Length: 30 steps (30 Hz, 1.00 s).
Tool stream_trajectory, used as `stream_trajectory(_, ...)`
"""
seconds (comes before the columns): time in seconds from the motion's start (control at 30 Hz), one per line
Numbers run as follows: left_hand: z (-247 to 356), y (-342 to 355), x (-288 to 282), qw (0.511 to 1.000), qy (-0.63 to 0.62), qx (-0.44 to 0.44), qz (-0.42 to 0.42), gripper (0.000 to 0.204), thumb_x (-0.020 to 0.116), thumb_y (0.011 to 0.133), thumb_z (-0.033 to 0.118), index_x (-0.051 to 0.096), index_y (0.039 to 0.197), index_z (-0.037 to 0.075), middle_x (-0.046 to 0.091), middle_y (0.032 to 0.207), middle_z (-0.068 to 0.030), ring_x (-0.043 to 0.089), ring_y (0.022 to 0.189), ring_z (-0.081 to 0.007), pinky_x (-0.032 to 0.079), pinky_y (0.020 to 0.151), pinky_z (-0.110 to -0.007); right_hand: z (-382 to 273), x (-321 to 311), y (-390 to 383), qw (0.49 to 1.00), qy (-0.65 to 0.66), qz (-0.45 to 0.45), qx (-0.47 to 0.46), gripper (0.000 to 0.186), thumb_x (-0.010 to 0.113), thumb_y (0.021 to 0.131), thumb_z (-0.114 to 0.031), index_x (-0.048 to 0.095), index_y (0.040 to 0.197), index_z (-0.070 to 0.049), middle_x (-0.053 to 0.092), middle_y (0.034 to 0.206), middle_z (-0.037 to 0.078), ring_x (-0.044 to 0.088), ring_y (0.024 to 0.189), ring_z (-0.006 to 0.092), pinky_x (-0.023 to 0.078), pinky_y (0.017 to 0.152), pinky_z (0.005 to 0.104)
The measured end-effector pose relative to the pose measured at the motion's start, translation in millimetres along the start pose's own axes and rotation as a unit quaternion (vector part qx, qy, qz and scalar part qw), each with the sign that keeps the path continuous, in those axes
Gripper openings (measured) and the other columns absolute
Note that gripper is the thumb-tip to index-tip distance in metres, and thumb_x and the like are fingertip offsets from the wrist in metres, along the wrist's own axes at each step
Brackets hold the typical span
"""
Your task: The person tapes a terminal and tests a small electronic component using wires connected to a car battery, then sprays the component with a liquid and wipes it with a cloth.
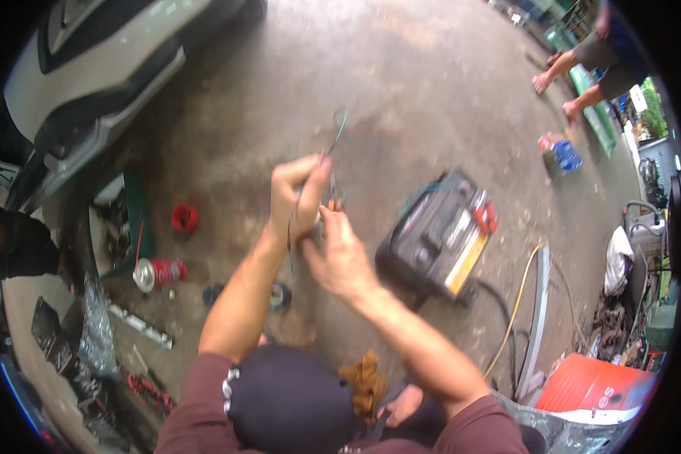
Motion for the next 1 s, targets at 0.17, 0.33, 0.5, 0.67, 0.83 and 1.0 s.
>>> stream_trajectory(0.17,12.9,3.4,-9.2,0.998,0.021,0.051,-0.006,0.031,0.065,0.103,0.009,0.053,0.077,-0.002,0.04,0.069,-0.0026,0.04,0.068,-0.009,0.035,0.057,-0.032,47.2,53.4,57.5,0.999,0.013,0.015,-0.05,0.054,0.079,0.089,-0.022,0.058,0.135,-0.004,0.067,0.129,0.022,0.064,0.122,0.0454,0.052,0.101,0.0526)
stream_trajectory(0.33,5.0,-1.1,-20.3,1.0,0.0,0.014,0.021,0.026,0.065,0.102,0.007,0.059,0.08,-0.005,0.046,0.069,-0.0051,0.044,0.066,-0.0096,0.039,0.059,-0.03,45.4,58.8,54.5,0.997,0.076,-0.022,0.02,0.055,0.084,0.085,-0.025,0.064,0.133,-0.008,0.07,0.13,0.017,0.068,0.122,0.0381,0.055,0.1,0.0484)
stream_trajectory(0.5,79.5,27.6,-26.3,0.989,-0.009,0.14,0.035,0.03,0.066,0.102,0.006,0.055,0.076,-0.004,0.042,0.067,-0.0045,0.041,0.063,-0.0108,0.035,0.057,-0.032,42.5,56.1,46.0,0.999,0.032,0.007,0.016,0.078,0.09,0.085,-0.035,0.058,0.152,-0.01,0.067,0.144,0.016,0.066,0.131,0.0356,0.054,0.11,0.0445)
stream_trajectory(0.67,95.5,32.2,-14.5,0.985,0.118,0.123,-0.042,0.039,0.07,0.103,0.011,0.05,0.072,-0.002,0.039,0.063,-0.0102,0.037,0.056,-0.0178,0.04,0.059,-0.035,47.1,29.3,42.4,1.0,0.021,-0.001,0.001,0.082,0.089,0.088,-0.044,0.056,0.155,-0.011,0.064,0.15,0.018,0.065,0.135,0.036,0.053,0.111,0.0454)
stream_trajectory(0.83,79.9,-22.3,6.4,0.903,0.325,0.13,-0.249,0.035,0.076,0.098,0.017,0.058,0.075,0.0,0.056,0.071,-0.0222,0.055,0.061,-0.0411,0.056,0.076,-0.045,35.9,-77.6,-6.6,0.962,-0.022,-0.245,0.116,0.037,0.069,0.098,-0.032,0.078,0.098,0.004,0.08,0.09,0.022,0.081,0.085,0.0286,0.062,0.083,0.0438)
stream_trajectory(1.0,97.7,-58.3,6.4,0.811,0.436,-0.017,-0.391,0.025,0.077,0.096,0.025,0.067,0.092,0.002,0.071,0.09,-0.0175,0.071,0.087,-0.0404,0.057,0.081,-0.049,-29.0,-155.7,-20.2,0.982,0.001,-0.167,0.093,0.029,0.07,0.1,-0.023,0.076,0.1,0.005,0.078,0.087,0.019,0.078,0.079,0.0305,0.06,0.079,0.0418)
Point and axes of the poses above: each hand's wrist, its own y-axis towards the middle knuckle, its own x-axis out of the palm, z = x × y, the point moved 5 cm from there along y, towards the middle knuckle
